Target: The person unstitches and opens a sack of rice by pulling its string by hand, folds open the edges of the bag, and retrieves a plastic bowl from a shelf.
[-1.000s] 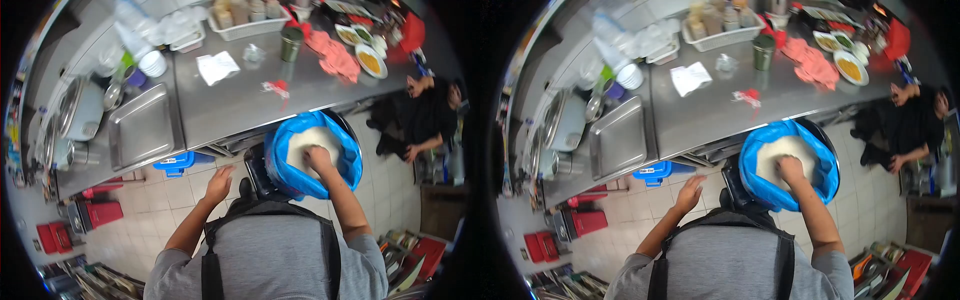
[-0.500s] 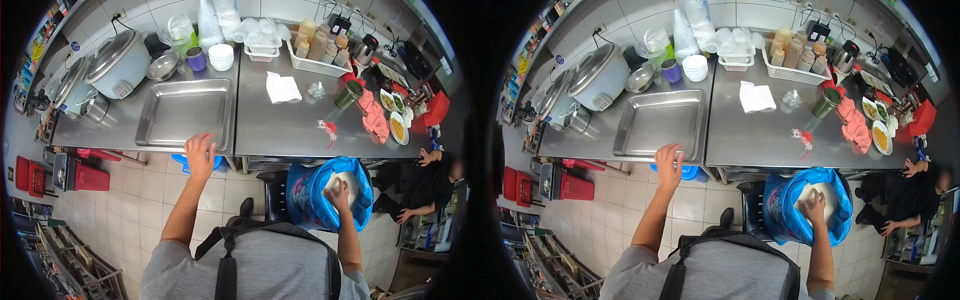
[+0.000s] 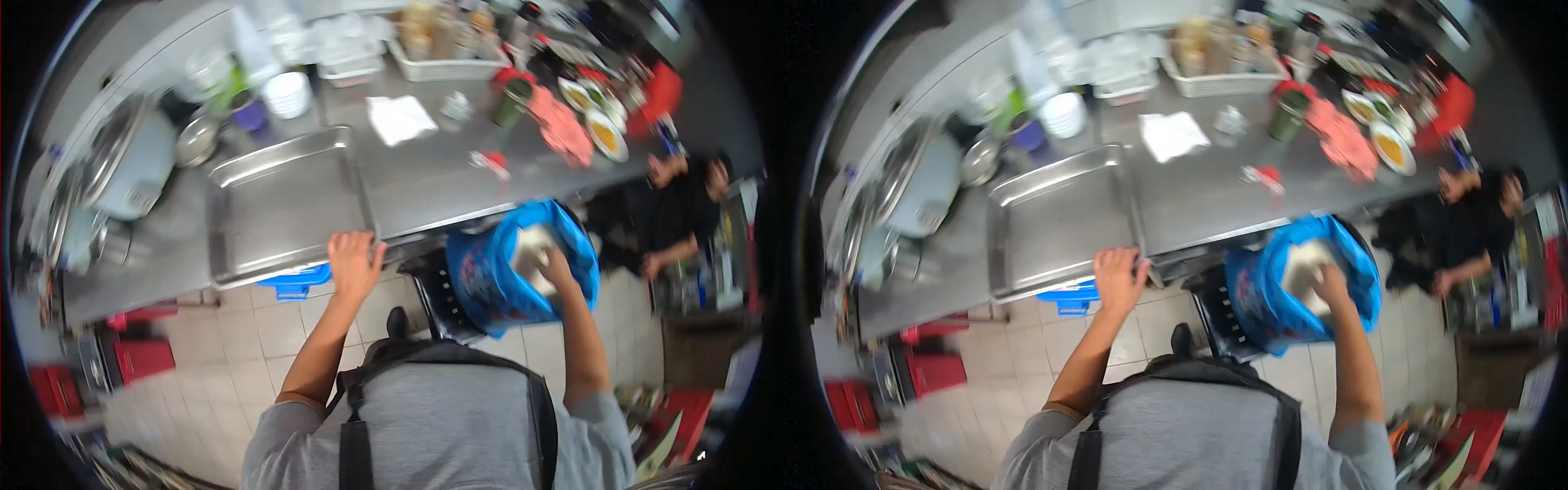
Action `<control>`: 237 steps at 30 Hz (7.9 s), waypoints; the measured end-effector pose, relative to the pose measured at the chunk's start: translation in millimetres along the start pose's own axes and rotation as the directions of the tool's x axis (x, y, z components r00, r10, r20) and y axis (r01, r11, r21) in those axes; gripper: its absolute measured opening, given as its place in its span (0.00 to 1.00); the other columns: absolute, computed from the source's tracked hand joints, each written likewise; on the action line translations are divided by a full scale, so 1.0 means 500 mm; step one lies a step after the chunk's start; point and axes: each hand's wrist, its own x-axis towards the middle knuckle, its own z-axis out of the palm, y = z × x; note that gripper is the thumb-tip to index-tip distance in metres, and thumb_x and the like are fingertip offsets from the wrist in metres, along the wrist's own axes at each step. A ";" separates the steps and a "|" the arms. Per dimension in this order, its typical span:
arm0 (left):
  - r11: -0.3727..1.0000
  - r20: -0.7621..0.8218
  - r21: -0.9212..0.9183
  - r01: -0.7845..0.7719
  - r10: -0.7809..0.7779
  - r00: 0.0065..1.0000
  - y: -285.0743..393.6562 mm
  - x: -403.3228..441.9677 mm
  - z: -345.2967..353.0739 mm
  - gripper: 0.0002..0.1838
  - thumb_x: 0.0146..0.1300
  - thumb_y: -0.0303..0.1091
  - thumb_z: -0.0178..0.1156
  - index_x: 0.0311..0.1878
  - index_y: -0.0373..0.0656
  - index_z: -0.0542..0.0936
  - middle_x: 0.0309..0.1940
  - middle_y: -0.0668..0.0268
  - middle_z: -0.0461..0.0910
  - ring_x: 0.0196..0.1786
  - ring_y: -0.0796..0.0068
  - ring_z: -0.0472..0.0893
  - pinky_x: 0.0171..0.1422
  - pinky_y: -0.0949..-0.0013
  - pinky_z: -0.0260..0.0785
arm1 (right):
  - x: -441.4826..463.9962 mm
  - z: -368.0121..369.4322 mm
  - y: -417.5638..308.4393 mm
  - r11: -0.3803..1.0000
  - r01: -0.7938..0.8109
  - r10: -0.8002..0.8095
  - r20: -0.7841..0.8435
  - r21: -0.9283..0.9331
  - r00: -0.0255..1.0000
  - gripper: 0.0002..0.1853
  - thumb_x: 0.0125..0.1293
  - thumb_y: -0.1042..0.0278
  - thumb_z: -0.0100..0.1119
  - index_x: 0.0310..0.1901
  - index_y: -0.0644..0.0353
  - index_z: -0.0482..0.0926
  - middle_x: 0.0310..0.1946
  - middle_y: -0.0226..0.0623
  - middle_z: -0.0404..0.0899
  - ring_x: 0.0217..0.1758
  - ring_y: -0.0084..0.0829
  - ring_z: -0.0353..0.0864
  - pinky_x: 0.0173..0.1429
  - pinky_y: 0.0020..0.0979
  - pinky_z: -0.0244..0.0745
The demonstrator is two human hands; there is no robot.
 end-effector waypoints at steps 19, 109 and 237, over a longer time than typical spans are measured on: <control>0.955 -0.122 -0.157 -0.251 0.234 0.965 0.064 -0.026 -0.101 0.11 0.70 0.29 0.60 0.52 0.39 0.83 0.57 0.55 0.80 0.63 0.53 0.74 0.70 0.51 0.61 | -0.112 -0.069 -0.120 0.940 -0.304 0.306 -0.011 -0.156 0.952 0.26 0.53 0.42 0.74 0.41 0.58 0.89 0.45 0.42 0.88 0.48 0.43 0.87 0.55 0.43 0.82; 0.780 0.842 0.290 -0.554 -0.483 -0.239 1.707 -0.794 0.704 0.32 0.74 0.52 0.56 0.75 0.50 0.64 0.64 0.46 0.75 0.69 0.40 0.71 0.67 0.43 0.67 | -1.726 0.698 1.932 -0.618 0.376 0.697 0.702 0.690 -0.142 0.14 0.67 0.69 0.62 0.53 0.54 0.76 0.41 0.36 0.84 0.37 0.31 0.85 0.39 0.29 0.80; 0.672 0.703 0.217 0.708 0.396 -0.591 1.534 -1.048 0.305 0.40 0.72 0.47 0.60 0.75 0.31 0.56 0.69 0.47 0.69 0.64 0.57 0.79 0.65 0.55 0.77 | -1.701 0.074 0.545 0.904 -0.344 0.428 -0.543 0.255 0.722 0.11 0.55 0.73 0.62 0.41 0.51 0.81 0.38 0.24 0.80 0.38 0.28 0.77 0.50 0.35 0.69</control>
